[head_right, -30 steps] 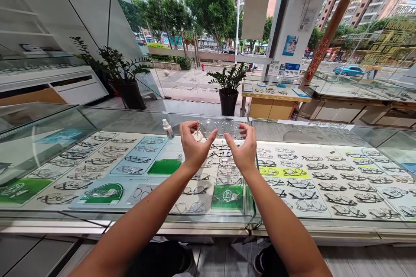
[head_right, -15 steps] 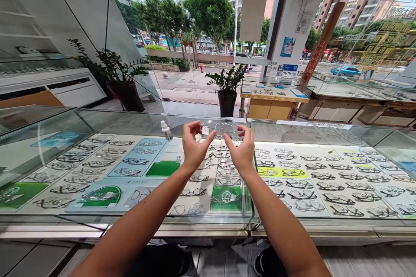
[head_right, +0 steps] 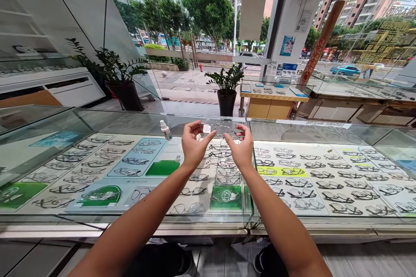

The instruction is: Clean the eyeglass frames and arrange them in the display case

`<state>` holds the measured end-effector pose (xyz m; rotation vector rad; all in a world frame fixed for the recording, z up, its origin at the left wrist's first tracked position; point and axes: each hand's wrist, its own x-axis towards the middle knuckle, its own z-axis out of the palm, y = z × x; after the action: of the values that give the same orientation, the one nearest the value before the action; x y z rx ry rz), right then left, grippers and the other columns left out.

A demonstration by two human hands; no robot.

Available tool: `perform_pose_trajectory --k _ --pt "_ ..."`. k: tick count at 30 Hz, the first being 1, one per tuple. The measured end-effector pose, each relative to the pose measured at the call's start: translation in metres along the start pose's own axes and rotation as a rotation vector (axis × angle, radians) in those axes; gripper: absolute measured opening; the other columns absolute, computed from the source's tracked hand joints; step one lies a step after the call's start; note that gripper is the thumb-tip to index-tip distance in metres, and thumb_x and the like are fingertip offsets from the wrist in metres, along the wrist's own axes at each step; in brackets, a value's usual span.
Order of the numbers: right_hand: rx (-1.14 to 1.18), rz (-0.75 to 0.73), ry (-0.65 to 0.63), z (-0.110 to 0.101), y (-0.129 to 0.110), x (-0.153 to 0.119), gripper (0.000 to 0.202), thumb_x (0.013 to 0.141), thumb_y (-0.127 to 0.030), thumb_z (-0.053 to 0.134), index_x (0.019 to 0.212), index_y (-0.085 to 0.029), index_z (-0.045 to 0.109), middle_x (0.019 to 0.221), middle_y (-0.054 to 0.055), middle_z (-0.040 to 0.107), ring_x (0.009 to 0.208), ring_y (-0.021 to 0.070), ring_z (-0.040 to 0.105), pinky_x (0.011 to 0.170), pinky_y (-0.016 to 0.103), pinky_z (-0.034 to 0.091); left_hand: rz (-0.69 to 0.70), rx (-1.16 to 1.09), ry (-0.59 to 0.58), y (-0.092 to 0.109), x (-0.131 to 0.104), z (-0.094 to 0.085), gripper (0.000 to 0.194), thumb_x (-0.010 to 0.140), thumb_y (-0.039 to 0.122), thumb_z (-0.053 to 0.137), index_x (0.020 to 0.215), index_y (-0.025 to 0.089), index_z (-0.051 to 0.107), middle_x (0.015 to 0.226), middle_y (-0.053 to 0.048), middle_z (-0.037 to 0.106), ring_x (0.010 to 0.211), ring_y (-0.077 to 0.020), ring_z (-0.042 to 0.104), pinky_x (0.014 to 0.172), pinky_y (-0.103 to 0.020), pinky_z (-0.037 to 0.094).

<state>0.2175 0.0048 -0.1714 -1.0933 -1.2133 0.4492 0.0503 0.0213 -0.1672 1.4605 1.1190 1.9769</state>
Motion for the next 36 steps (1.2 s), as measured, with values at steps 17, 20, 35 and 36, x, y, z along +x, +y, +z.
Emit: perform_pose_trajectory --k 17,20,35,36 --pt "0.419 0.194 -0.124 0.004 0.007 0.006 0.068 0.071 -0.039 0.094 0.129 -0.023 0.062 0.128 0.012 0.076 0.112 0.0259 0.071 0.099 0.042 0.055 0.084 0.161 -0.011 -0.005 -0.003 0.0 0.063 0.078 0.048 0.093 0.129 0.021 0.067 0.121 -0.011 0.076 0.111 -0.0263 0.072 0.101 -0.044 0.058" --pt "0.452 0.255 -0.147 0.001 0.007 0.011 0.057 0.075 -0.049 0.089 0.122 -0.023 0.068 0.129 0.011 0.077 0.115 0.027 0.072 0.097 0.041 0.057 0.075 0.161 -0.017 -0.004 0.001 -0.003 0.063 0.079 0.049 0.093 0.129 0.021 0.067 0.121 -0.012 0.076 0.112 -0.0269 0.072 0.101 -0.044 0.058" --pt "0.629 0.489 -0.291 -0.014 0.007 0.026 0.045 0.083 -0.062 0.077 0.104 -0.023 0.078 0.122 0.013 0.081 0.115 0.0313 0.076 0.086 0.041 0.062 0.049 0.109 -0.16 -0.011 0.011 -0.007 0.067 0.078 0.048 0.093 0.135 0.021 0.068 0.127 -0.015 0.076 0.12 -0.0296 0.072 0.105 -0.047 0.057" --pt "0.63 0.513 -0.325 -0.016 0.007 0.028 0.045 0.086 -0.063 0.073 0.103 -0.022 0.079 0.121 0.013 0.081 0.113 0.0306 0.076 0.084 0.039 0.062 0.041 0.092 -0.216 -0.013 0.014 -0.008 0.068 0.078 0.047 0.093 0.135 0.021 0.068 0.128 -0.015 0.076 0.121 -0.0299 0.072 0.106 -0.047 0.057"
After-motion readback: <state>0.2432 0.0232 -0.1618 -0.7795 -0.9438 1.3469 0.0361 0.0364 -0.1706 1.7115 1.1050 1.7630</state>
